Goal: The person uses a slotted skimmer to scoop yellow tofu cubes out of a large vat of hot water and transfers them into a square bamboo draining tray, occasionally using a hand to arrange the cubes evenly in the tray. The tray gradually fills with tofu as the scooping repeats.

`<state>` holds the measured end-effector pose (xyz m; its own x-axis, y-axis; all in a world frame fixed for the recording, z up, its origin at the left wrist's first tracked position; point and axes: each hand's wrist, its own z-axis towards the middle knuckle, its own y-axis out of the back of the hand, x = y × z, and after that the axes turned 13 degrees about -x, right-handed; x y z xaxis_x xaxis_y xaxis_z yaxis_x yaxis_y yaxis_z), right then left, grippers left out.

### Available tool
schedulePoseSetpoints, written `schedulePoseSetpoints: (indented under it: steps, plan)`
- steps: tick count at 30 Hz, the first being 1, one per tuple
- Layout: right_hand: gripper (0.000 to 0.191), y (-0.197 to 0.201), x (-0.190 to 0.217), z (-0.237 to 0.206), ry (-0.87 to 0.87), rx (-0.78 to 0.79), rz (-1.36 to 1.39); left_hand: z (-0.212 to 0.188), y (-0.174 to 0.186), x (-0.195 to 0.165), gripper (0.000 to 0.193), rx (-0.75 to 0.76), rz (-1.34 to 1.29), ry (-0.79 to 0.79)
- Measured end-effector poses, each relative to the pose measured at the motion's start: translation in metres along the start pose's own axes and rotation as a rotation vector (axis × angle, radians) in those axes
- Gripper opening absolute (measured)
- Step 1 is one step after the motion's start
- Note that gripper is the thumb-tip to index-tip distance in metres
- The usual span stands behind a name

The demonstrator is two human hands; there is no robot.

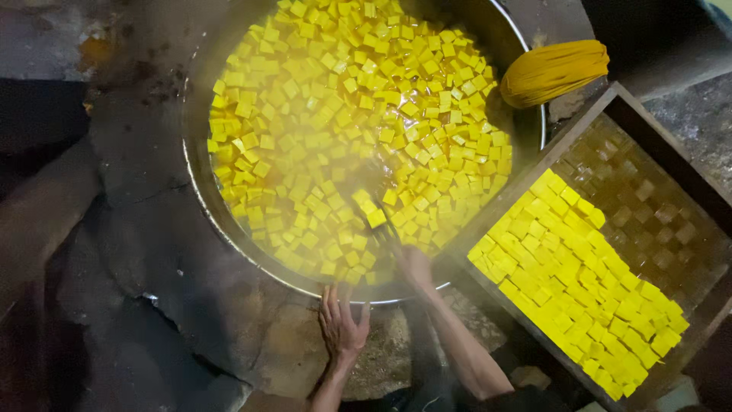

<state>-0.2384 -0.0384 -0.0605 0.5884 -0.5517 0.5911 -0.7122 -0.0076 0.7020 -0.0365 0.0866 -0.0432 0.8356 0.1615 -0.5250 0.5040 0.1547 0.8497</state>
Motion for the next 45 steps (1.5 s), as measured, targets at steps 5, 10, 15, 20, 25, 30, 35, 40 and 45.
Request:
schedulePoseSetpoints:
  steps: [5,10,15,20,25,30,35,40,45]
  plan:
    - [0.049,-0.016,0.042,0.038,0.151,-0.125,0.073,-0.010,-0.014,0.004,0.068,-0.099,0.010,-0.013]
    - [0.046,-0.010,0.066,0.048,0.171,-0.081,0.336,-0.024,-0.028,0.013,0.074,-0.034,0.082,0.052]
    - [0.034,0.041,0.046,0.008,0.057,-0.075,0.681,-0.033,-0.032,0.012,0.081,-0.108,0.180,-0.054]
    - [0.033,0.153,-0.055,-0.039,0.145,-0.148,0.867,-0.048,-0.018,0.001,0.059,-0.357,-0.063,-0.323]
    - [0.031,0.297,-0.206,-0.074,0.058,-0.465,0.514,-0.054,-0.001,-0.016,0.052,-0.258,0.099,-0.227]
    - [0.046,0.420,-0.338,-0.088,-0.100,-0.435,0.053,-0.054,-0.003,-0.041,0.049,-0.366,0.048,-0.346]
    - [0.055,0.479,-0.422,-0.055,0.069,-0.546,-0.229,-0.060,-0.026,-0.081,0.045,-0.377,-0.034,-0.398]
    - [0.045,0.494,-0.453,-0.022,0.324,-0.549,-0.366,-0.071,-0.054,-0.140,0.040,-0.316,-0.080,-0.435]
    - [0.029,0.482,-0.447,-0.022,0.416,-0.510,-0.454,-0.076,-0.091,-0.248,0.035,-0.272,-0.279,-0.561]
